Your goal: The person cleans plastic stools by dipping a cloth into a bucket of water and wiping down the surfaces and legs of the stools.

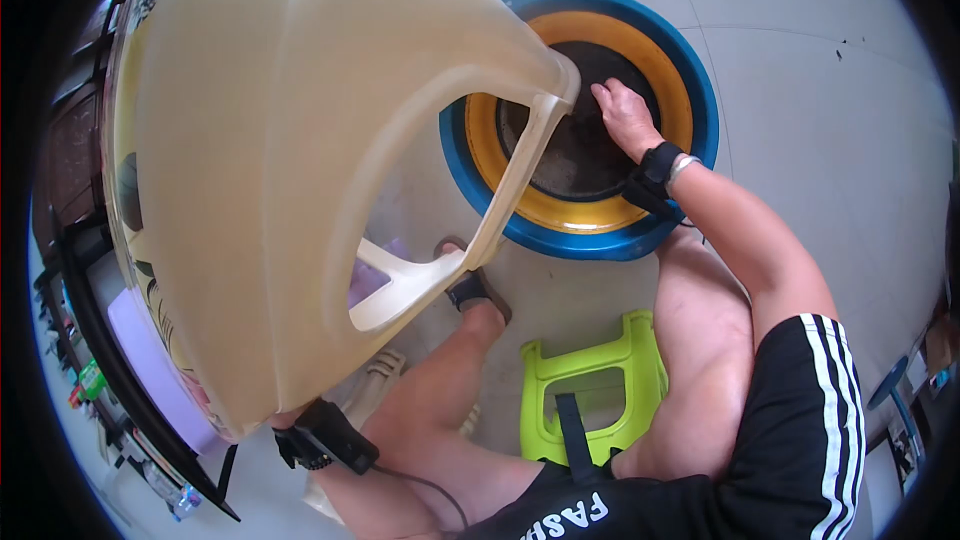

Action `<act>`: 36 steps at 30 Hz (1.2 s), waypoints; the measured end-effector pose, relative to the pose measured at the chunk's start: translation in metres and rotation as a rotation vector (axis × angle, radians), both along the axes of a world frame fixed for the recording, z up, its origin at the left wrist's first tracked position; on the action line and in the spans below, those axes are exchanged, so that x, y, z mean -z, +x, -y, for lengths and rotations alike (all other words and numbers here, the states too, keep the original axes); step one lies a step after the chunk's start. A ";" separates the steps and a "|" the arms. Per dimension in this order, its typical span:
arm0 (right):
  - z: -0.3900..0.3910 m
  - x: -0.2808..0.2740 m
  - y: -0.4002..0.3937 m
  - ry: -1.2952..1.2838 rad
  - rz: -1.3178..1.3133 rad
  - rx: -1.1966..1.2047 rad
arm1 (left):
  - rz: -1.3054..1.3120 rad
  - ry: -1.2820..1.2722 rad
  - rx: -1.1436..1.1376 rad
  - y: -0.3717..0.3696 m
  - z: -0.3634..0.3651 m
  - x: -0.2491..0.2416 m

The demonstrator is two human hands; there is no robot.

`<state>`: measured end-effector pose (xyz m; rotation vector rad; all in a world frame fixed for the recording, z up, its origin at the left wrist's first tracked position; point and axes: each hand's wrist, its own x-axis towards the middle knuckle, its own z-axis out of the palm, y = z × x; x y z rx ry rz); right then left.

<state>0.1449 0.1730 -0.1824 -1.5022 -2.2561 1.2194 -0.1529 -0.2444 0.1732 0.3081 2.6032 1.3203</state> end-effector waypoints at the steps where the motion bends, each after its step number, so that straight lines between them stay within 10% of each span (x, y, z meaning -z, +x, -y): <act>1: 0.000 -0.005 0.002 -0.069 -0.105 0.046 | 0.001 0.004 -0.004 -0.001 -0.001 0.001; 8: 0.017 -0.121 -0.018 0.137 -0.452 0.113 | 0.019 0.017 -0.037 -0.003 -0.004 0.010; 24: 0.051 -0.123 -0.020 0.786 -0.496 -0.752 | 0.040 0.059 -0.044 0.002 -0.019 0.019; 36: 0.034 -0.114 -0.017 0.774 -0.398 -0.520 | 0.063 0.042 -0.095 0.008 -0.008 0.020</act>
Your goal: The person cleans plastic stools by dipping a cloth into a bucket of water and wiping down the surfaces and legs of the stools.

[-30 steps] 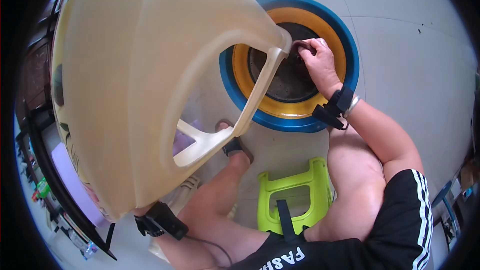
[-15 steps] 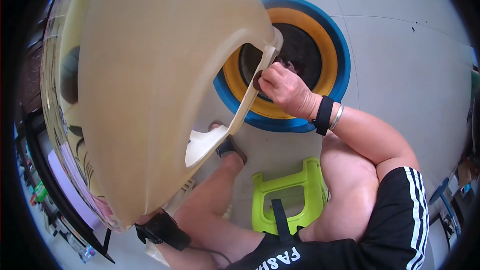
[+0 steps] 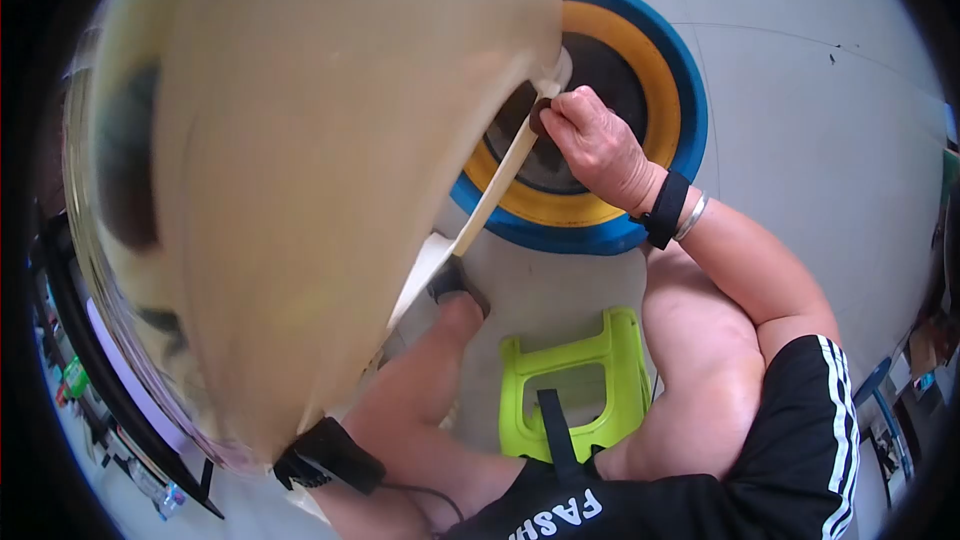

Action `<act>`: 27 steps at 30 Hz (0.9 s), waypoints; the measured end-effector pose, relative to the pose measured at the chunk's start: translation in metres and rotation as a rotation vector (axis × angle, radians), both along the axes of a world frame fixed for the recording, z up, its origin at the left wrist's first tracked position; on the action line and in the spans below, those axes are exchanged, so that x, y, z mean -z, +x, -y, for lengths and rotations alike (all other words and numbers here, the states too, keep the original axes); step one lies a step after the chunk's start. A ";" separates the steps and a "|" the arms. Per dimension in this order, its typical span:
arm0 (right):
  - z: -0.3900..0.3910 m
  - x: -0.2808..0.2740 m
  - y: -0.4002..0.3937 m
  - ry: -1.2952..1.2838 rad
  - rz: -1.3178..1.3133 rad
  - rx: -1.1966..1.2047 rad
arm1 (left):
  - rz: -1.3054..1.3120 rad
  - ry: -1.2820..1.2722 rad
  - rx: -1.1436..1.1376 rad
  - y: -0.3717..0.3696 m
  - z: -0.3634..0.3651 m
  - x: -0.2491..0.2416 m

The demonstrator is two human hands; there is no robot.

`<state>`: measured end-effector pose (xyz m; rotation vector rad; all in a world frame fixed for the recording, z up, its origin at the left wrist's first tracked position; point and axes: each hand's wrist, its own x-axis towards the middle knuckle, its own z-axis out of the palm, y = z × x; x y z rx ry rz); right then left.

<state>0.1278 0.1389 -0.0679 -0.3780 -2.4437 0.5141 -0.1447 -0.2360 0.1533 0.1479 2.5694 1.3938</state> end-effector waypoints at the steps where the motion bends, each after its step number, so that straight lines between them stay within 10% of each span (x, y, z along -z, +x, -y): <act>1: 0.004 -0.003 -0.002 -0.014 -0.025 -0.014 | 0.000 -0.011 -0.006 0.001 0.002 -0.004; 16: 0.094 -0.019 -0.015 0.137 0.220 -0.771 | -0.011 -0.013 -0.025 -0.002 0.000 -0.017; 23: 0.089 -0.001 -0.010 -0.017 0.221 -0.766 | -0.010 0.002 -0.032 -0.010 -0.003 -0.015; 27: 0.075 0.004 -0.005 -0.599 0.004 -0.376 | -0.005 0.011 -0.039 -0.011 -0.004 -0.012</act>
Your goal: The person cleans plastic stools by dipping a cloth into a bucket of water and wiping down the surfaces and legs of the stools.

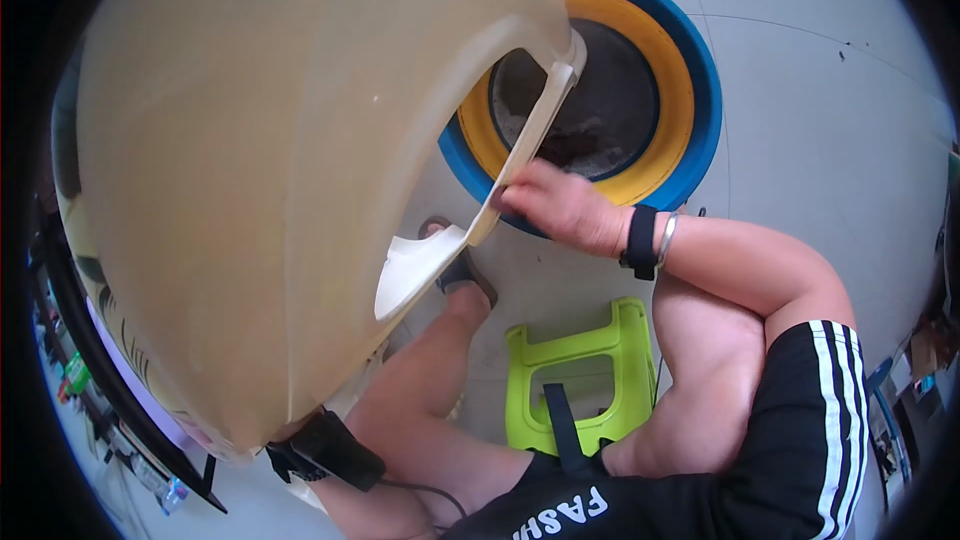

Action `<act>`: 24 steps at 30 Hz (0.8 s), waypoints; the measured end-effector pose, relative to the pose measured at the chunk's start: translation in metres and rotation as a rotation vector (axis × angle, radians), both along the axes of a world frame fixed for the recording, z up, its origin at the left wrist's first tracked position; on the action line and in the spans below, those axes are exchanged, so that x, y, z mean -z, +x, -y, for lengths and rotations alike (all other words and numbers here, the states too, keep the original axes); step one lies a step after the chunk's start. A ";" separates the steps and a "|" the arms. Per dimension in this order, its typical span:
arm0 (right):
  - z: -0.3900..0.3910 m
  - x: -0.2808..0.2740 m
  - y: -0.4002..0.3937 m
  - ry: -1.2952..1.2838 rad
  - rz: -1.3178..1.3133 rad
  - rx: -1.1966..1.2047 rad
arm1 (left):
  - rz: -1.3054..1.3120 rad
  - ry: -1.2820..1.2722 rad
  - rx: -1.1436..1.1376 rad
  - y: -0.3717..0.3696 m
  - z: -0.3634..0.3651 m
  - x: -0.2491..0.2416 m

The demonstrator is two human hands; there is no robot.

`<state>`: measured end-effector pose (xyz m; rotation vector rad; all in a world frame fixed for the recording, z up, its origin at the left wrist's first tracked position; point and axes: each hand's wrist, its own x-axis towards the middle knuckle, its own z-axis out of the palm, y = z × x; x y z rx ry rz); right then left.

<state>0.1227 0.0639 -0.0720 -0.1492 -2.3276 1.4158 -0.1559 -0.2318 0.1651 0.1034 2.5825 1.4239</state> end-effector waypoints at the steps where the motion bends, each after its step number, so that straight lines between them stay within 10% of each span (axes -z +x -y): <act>1: -0.008 -0.002 0.003 -0.087 0.013 0.133 | 0.000 0.002 0.002 -0.002 -0.002 0.000; 6: -0.055 0.022 0.002 -0.565 0.208 0.693 | 0.027 -0.008 -0.005 -0.010 -0.009 0.006; 24: 0.033 -0.018 -0.010 -0.900 0.411 0.321 | 0.017 0.045 0.061 -0.010 -0.037 0.010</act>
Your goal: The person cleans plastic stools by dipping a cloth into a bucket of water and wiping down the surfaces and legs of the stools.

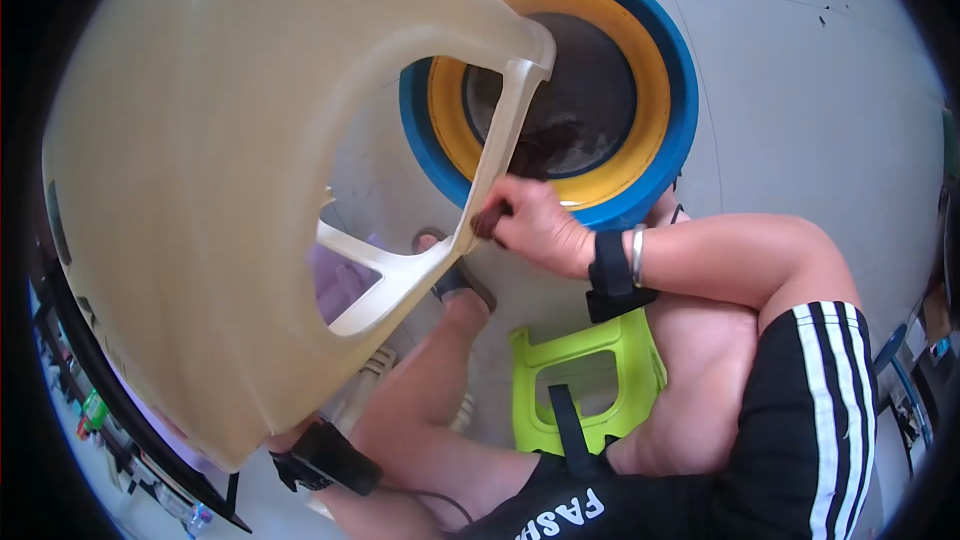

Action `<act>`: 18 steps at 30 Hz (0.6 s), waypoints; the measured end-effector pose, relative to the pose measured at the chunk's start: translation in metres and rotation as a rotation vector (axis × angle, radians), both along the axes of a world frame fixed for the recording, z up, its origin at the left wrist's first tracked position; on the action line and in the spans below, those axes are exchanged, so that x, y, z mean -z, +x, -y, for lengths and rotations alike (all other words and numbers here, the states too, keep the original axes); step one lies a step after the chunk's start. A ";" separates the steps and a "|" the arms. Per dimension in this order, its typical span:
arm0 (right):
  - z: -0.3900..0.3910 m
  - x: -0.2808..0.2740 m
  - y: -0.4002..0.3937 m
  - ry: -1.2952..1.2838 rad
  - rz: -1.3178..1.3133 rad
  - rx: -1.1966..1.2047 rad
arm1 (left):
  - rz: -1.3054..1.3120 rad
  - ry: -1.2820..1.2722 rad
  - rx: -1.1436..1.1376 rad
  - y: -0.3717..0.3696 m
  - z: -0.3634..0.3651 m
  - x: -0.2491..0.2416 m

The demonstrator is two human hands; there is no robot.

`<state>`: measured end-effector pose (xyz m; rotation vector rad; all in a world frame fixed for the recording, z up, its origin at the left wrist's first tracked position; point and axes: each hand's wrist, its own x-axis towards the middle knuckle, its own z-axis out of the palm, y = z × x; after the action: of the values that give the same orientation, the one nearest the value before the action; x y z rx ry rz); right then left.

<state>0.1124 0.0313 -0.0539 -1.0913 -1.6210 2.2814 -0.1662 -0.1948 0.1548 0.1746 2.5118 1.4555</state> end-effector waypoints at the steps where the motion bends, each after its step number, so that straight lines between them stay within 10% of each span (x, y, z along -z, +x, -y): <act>1: -0.015 0.000 -0.001 0.109 0.075 0.074 | -0.002 0.003 0.001 -0.001 0.000 0.000; 6: -0.104 -0.006 -0.003 0.174 0.067 0.632 | 0.017 0.011 -0.013 0.007 0.005 0.003; 18: -0.032 -0.005 0.010 1.210 -0.461 -0.224 | 0.002 0.016 -0.048 0.007 0.007 0.000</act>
<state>0.1225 0.0629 -0.0493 -0.0794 -2.3292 1.0166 -0.1591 -0.2019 0.1549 0.1156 2.5200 1.4932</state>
